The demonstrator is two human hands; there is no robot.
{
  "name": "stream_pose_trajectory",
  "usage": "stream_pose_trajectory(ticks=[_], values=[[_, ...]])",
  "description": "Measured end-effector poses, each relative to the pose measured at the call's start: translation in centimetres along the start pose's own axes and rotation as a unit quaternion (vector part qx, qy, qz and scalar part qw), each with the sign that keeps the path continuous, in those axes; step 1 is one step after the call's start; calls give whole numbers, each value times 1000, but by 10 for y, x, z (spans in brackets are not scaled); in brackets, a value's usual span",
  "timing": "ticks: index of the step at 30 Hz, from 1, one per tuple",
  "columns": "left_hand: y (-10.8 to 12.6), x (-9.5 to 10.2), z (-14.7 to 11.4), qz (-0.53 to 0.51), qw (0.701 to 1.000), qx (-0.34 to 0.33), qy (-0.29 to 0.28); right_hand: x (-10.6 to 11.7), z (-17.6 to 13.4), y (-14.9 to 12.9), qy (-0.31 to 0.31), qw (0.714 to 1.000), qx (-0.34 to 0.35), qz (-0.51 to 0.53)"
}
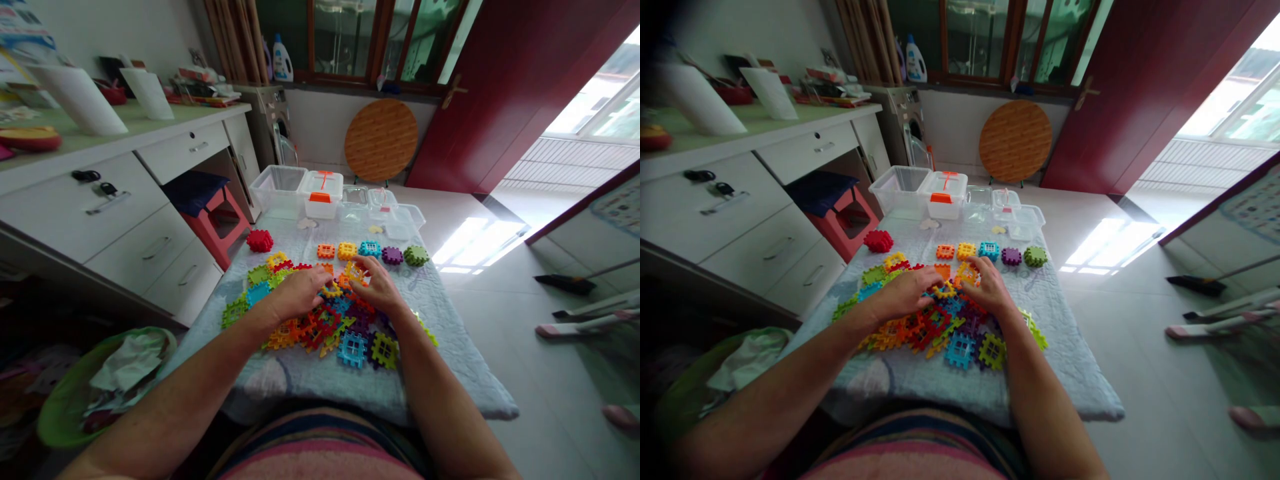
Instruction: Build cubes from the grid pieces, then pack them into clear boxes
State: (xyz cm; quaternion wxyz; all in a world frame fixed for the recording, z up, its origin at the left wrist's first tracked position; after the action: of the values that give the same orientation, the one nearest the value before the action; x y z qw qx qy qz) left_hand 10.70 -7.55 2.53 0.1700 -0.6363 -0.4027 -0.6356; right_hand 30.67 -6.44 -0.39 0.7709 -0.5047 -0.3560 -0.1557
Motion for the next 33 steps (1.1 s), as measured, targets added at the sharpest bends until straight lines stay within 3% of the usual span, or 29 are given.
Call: stream_pose_trajectory(ticks=[7, 14, 19, 23, 29, 33], values=[[-36, 12, -41, -59, 993, 43, 93, -16, 4, -20, -128, 988, 85, -20], [-67, -3, -75, -93, 972, 100, 189, -32, 11, -23, -217, 966, 101, -98], [-116, -14, -84, -102, 946, 168, 257, -30, 13, -23, -224, 964, 90, -108], [-143, -25, -86, -177, 928, 204, 256, -32, 15, -26, -238, 959, 88, -123], [-152, -37, -89, -266, 908, 216, 240, -31, 18, -30, -231, 959, 87, -138], [-153, -38, -92, -288, 899, 216, 249, -5, 35, -24, -160, 971, 72, -160]])
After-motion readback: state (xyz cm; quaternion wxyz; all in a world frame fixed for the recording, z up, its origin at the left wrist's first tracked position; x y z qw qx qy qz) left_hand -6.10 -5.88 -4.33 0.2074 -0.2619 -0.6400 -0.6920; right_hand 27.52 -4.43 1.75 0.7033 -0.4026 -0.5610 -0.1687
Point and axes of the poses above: each hand's wrist, its own z-axis towards the middle knuckle, its own x-axis out of the back of the hand, y = z × x, the point moved 3 cm from there along z, towards the middle knuckle, and after that the axes turned 11 degrees about -y, right-handed, at the moved point
